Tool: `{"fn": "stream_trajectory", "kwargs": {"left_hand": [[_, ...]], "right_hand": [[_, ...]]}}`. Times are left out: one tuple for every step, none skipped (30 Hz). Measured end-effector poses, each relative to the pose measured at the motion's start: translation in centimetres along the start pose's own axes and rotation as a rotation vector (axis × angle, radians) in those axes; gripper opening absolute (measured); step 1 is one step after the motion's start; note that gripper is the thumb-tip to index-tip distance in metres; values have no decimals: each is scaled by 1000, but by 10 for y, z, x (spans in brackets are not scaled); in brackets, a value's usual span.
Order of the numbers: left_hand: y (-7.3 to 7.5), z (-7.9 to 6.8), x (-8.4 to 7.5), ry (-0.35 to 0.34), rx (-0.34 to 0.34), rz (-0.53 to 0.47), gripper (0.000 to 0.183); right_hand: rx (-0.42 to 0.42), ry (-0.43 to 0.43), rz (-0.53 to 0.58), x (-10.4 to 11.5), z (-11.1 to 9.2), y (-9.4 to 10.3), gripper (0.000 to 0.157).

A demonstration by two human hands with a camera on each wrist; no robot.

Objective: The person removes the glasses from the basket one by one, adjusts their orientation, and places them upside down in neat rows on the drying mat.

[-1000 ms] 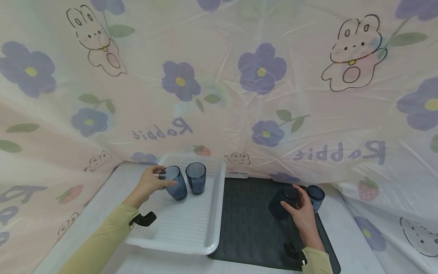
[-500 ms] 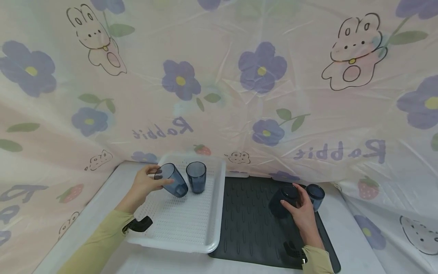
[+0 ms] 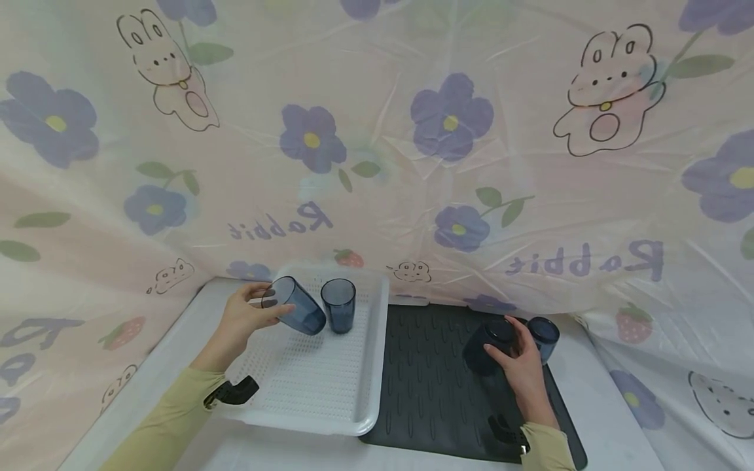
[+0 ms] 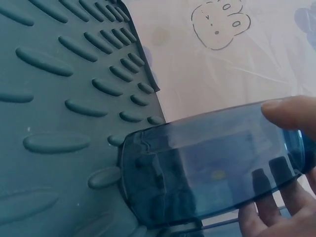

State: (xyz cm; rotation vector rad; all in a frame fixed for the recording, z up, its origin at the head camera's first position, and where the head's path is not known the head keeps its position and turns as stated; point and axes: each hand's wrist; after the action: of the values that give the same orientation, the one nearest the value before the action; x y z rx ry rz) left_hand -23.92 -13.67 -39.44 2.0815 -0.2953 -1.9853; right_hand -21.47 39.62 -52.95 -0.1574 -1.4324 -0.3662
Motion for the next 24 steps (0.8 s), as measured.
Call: {"fn": "stream_trajectory", "kwargs": {"left_hand": [[0,-1,-1,-2,3,-8,85],[1,-1,-1,-4,5,-19,85],[1,-2,-2,-5,7,-28,84],[1,-3,-3,-6,10,-42,84],[2,-3,-3,-7,13,-53,84],[2,-4,-4,-8,15,-66,84],[2,-5,-4,-11,16,-80,83],[3,-5,-5,-14,17,-92,82],[3,-6,-5,-17,18,-101,82],[3,-6,-5,-22,20,-109,81],[3,-6,-6,-26,22,-114,80],[3,-7,-6,-30,24,-118,80],[3,-7,-6,-31,26,-123,79],[3,-7,-6,-31,29,-128,79],[3,-7,-7,-29,30,-134,79],[2,-7,-7,-25,32,-140,79],[2,-7,-7,-18,32,-146,79],[2,-7,-7,-13,32,-153,79],[1,-7,-7,-7,33,-162,79],[1,-7,-8,-3,34,-171,80],[0,-7,-8,2,34,-181,80],[0,-7,-8,4,36,-190,80],[-1,-8,-9,6,37,-200,79],[-1,-8,-9,7,41,-213,79]], "right_hand": [[-4,0,-4,-1,0,0,96],[-4,3,-6,-1,0,1,96],[-4,6,-11,0,0,1,95],[-3,9,-15,1,-2,1,94],[0,14,-21,3,-3,0,93],[4,17,-27,5,-4,0,92],[10,19,-26,8,-6,-1,91],[16,21,-25,11,-8,-1,90],[20,20,-27,13,-9,-2,90],[24,19,-27,16,-10,-2,89],[29,15,-23,18,-11,-3,88],[28,7,-25,20,-12,-3,87],[27,2,-22,21,-12,-4,87],[23,-4,-22,21,-12,-4,87],[18,-9,-29,21,-11,-4,87],[14,-13,-27,22,-11,-4,86],[11,-17,-30,21,-10,-4,85],[4,-21,-36,22,-11,-4,85],[2,-28,-35,25,-12,-5,85],[2,-37,-31,30,-13,-6,85],[1,-50,-30,35,-15,-8,84],[6,-65,-21,41,-17,-9,84],[8,-81,-19,48,-20,-11,84],[10,-96,-11,56,-24,-13,85]]}}
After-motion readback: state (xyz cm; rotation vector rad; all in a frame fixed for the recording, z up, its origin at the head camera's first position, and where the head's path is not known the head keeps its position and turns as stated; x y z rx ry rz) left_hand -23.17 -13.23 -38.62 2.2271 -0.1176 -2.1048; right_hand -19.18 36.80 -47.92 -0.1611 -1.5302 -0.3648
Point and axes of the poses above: each hand's wrist, its own z-axis towards the middle knuckle, its own y-axis out of the back of the hand, x = y × z, and after that the axes turned 11 degrees about z, right-handed
